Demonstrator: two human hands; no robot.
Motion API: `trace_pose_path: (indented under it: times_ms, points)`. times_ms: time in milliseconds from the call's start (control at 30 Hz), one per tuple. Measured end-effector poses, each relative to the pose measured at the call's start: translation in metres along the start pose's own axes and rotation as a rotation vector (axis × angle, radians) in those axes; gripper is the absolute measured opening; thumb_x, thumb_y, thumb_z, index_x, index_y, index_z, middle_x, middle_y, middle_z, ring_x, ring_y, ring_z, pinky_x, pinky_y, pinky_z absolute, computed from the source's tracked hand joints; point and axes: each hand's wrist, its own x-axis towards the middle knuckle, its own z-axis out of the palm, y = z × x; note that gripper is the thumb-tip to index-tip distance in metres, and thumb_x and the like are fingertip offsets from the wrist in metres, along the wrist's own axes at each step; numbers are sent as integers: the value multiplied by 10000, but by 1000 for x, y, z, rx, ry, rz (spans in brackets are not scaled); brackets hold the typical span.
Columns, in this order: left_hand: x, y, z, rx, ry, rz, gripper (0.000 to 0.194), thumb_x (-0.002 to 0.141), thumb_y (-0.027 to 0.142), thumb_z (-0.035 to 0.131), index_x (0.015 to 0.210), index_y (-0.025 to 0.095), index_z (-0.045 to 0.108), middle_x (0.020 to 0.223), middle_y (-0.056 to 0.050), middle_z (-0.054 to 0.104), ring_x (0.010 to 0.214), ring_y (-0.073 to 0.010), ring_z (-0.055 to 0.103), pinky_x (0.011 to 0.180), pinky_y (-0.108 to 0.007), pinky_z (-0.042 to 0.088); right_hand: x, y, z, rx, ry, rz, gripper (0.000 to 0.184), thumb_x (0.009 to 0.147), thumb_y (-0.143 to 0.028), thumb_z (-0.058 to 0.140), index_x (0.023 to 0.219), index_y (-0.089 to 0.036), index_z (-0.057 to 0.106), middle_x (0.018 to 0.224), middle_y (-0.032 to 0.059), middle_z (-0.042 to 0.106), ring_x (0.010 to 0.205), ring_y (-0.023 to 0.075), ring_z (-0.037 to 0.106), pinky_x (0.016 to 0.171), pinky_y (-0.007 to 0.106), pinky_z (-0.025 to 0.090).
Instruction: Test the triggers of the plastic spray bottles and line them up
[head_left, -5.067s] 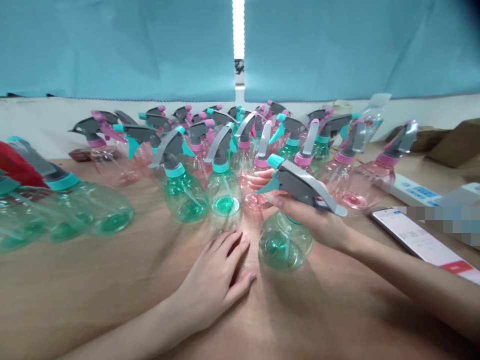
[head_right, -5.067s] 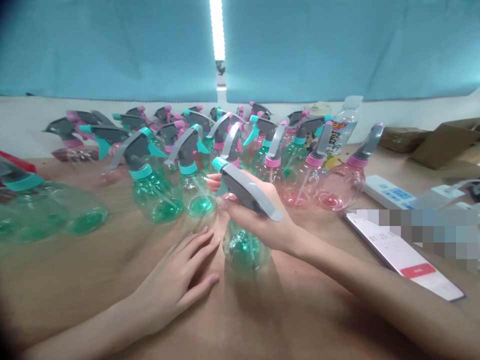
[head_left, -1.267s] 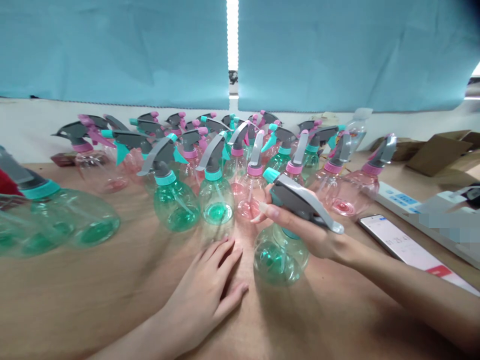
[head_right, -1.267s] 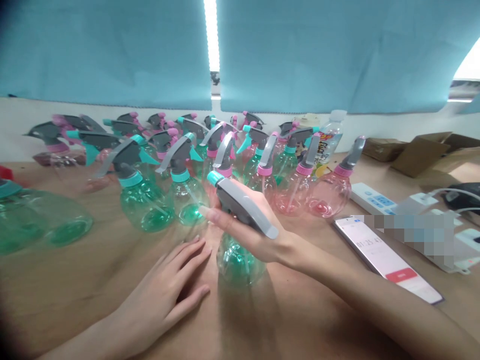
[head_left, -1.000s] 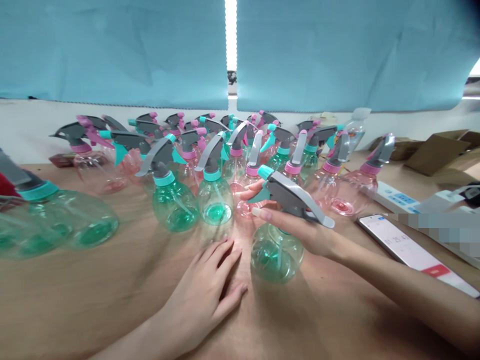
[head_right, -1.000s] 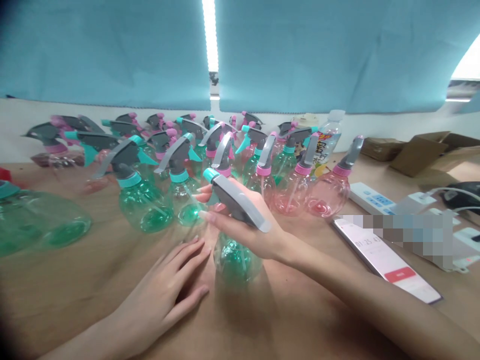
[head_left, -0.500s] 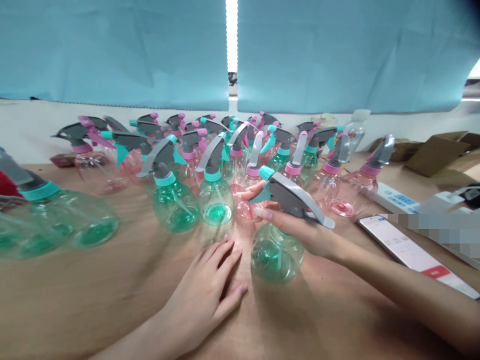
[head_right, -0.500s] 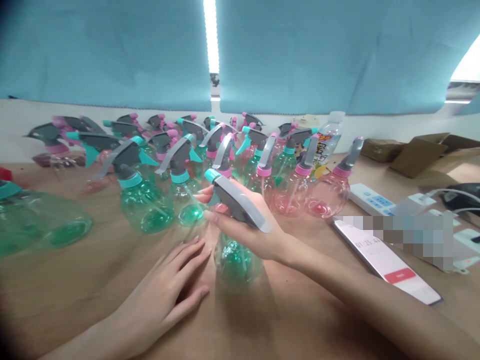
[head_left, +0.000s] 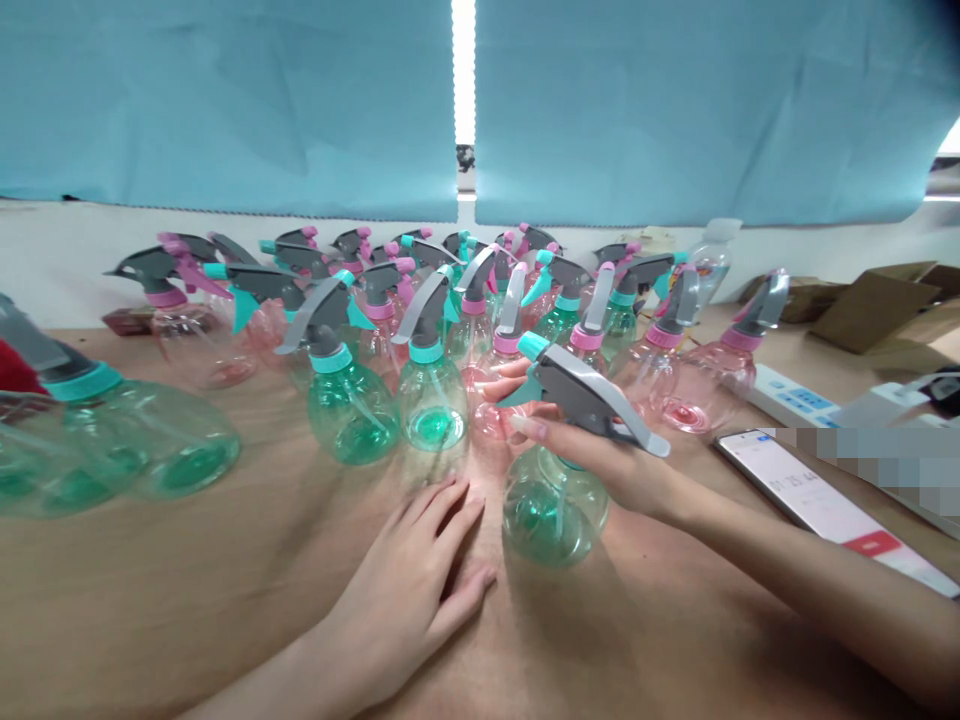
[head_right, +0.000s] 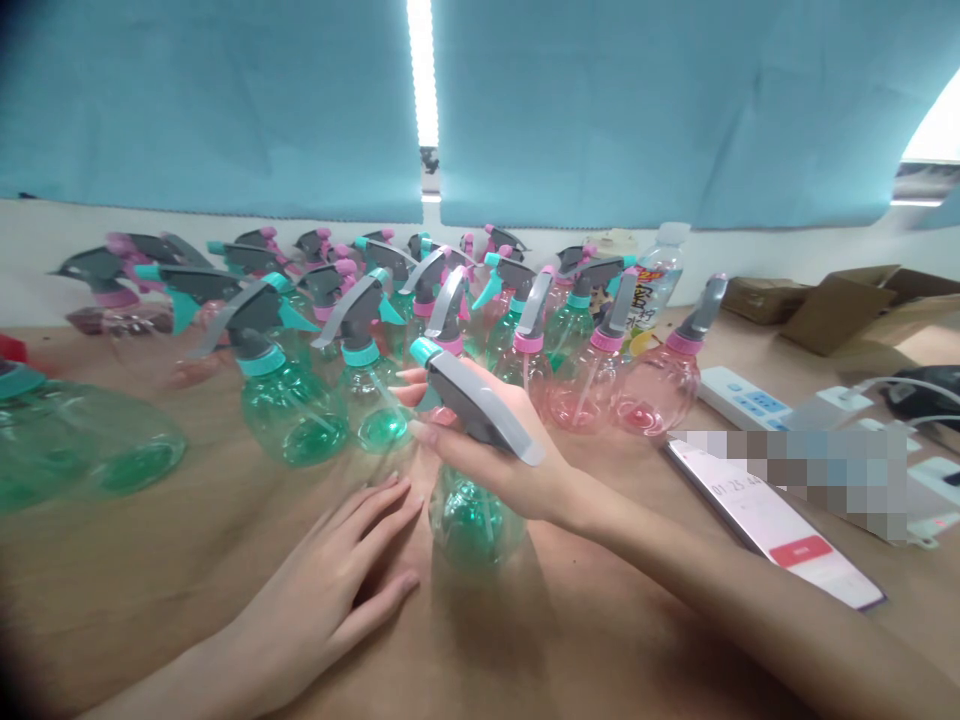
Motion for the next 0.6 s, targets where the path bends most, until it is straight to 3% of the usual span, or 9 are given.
trace_pose_path:
  times_ms: [600]
  points:
    - [4,4,-7,9,-31,-5,455,935,367,517,1326,135,488,1363,-155,512,1258,-328,455,988,-501,442,0,-1,0,9,19,-28,221,847,-245,629,1063,-239,582,1173,2,618,806,99,608,750,257,514]
